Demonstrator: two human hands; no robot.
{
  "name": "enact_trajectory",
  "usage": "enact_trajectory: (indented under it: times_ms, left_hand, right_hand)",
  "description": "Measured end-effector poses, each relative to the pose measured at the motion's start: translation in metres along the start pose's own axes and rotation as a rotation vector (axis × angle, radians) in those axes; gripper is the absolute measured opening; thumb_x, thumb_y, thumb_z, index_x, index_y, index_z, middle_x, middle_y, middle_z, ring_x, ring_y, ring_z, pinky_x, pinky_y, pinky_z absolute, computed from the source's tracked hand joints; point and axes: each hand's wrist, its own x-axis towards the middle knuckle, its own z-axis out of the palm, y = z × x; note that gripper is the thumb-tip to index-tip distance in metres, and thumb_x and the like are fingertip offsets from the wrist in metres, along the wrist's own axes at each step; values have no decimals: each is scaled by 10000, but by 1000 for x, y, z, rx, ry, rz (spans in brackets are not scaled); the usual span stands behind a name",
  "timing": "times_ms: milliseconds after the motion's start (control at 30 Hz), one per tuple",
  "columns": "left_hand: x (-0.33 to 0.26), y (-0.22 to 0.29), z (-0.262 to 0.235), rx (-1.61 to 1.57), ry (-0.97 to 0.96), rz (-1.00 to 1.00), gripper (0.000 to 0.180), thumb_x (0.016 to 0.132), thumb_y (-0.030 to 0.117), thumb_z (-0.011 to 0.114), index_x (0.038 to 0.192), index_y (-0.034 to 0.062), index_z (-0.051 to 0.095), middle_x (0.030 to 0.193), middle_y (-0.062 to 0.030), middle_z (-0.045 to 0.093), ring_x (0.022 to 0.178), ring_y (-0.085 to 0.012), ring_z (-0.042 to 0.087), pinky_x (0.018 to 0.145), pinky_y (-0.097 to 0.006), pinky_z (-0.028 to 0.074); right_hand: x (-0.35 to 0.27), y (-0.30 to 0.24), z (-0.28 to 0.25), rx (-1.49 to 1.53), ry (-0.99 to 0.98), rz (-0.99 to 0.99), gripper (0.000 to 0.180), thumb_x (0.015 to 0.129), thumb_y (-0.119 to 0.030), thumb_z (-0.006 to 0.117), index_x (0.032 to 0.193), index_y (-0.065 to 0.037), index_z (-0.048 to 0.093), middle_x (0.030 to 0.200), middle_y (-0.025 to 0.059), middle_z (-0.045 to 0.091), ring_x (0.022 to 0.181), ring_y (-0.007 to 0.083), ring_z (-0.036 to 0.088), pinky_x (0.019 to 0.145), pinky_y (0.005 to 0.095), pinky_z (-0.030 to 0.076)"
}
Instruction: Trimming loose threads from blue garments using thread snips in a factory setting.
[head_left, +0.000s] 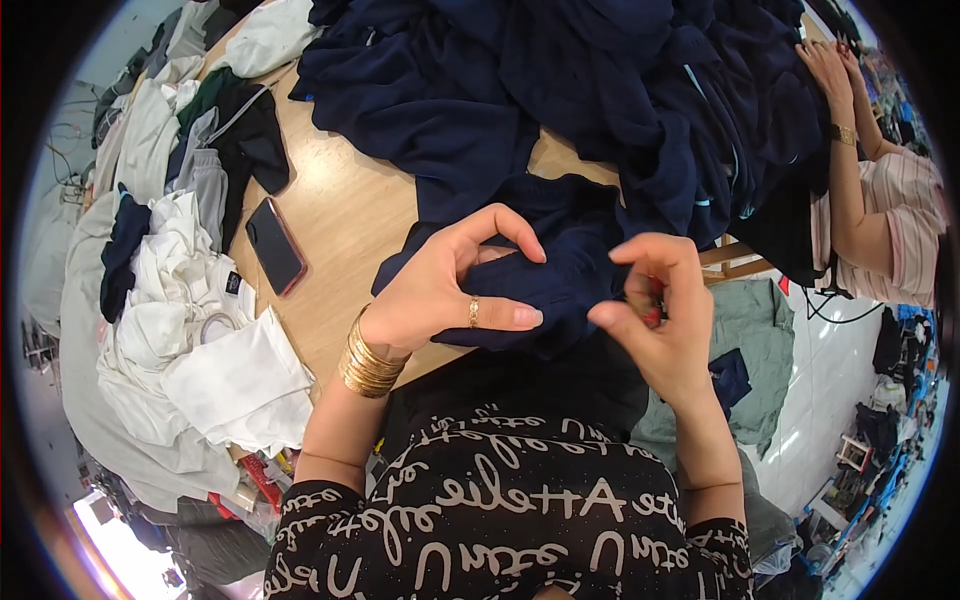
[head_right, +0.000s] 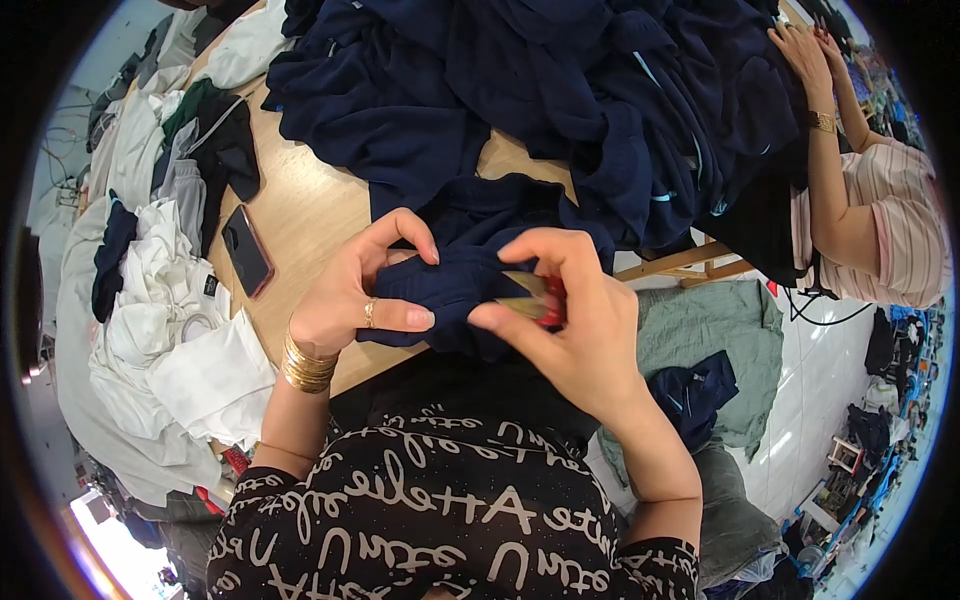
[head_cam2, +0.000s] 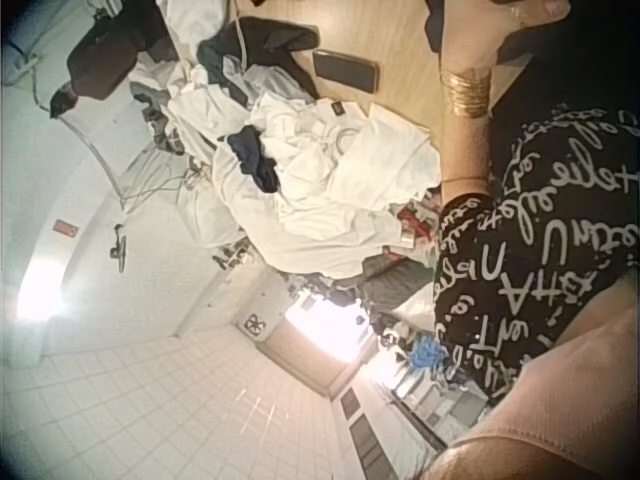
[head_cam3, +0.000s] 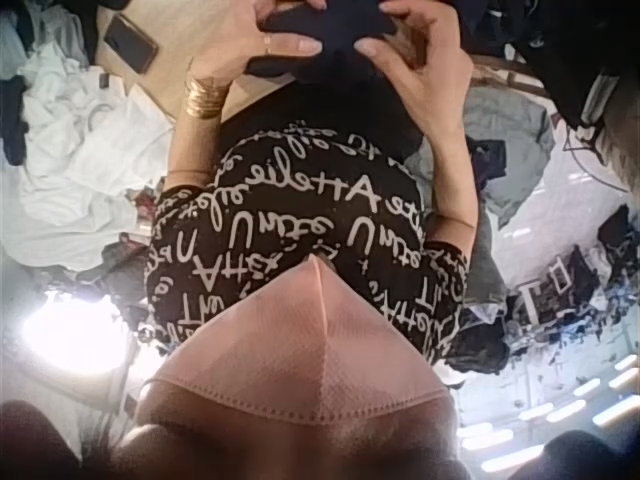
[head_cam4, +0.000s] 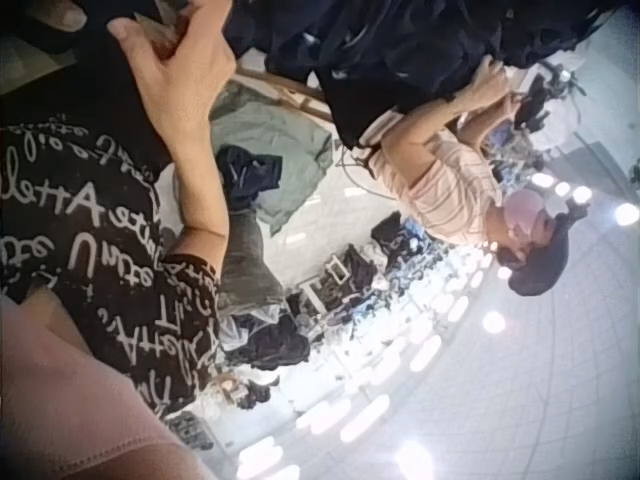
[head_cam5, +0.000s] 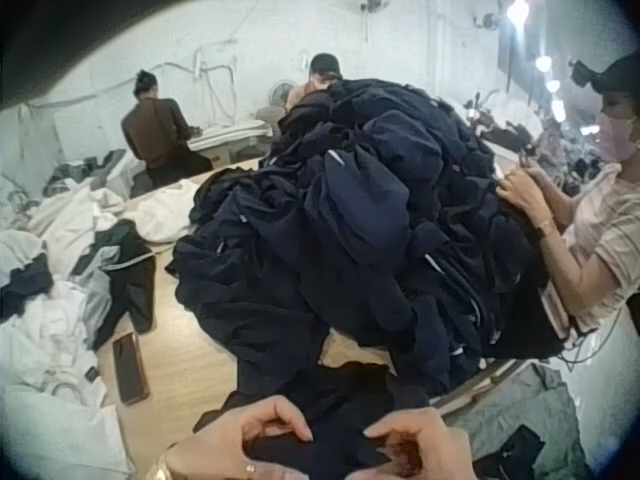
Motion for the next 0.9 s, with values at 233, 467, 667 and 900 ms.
enact_trajectory:
  times_ms: [233, 467, 667, 900]
  left_hand:
    - [1, -11, -4, -269, 32, -181, 350, 717, 20, 722, 958, 82, 476, 861, 20, 534, 782, -30, 520, 708, -165, 417]
    - [-1, -14, -4, -361, 20, -203, 346, 740, 7, 706, 957, 94, 451, 823, 22, 572, 733, -30, 545, 656, -150, 425]
    - [1, -11, -2, -260, 37, -181, 351, 720, 34, 727, 934, 95, 455, 792, 45, 519, 739, -18, 489, 669, -161, 392]
    - [1, -7, 0, -231, 44, -188, 356, 704, 47, 734, 929, 96, 463, 839, 43, 480, 793, -24, 471, 699, -168, 384]
  right_hand:
    - [-2, -8, -2, -66, -98, 17, 398, 719, -185, 761, 982, -32, 503, 750, 51, 549, 573, 154, 531, 538, 253, 439]
    - [5, -20, -5, -201, -171, -163, 246, 721, -151, 732, 839, -37, 550, 669, 43, 551, 542, 181, 537, 488, 272, 412]
    - [6, -17, 0, -275, -159, -202, 222, 732, -162, 714, 787, -50, 531, 627, 33, 533, 524, 190, 524, 468, 281, 395]
    - [8, -19, 2, -313, -174, -247, 224, 731, -158, 709, 767, -56, 512, 623, 31, 519, 525, 194, 517, 472, 286, 394]
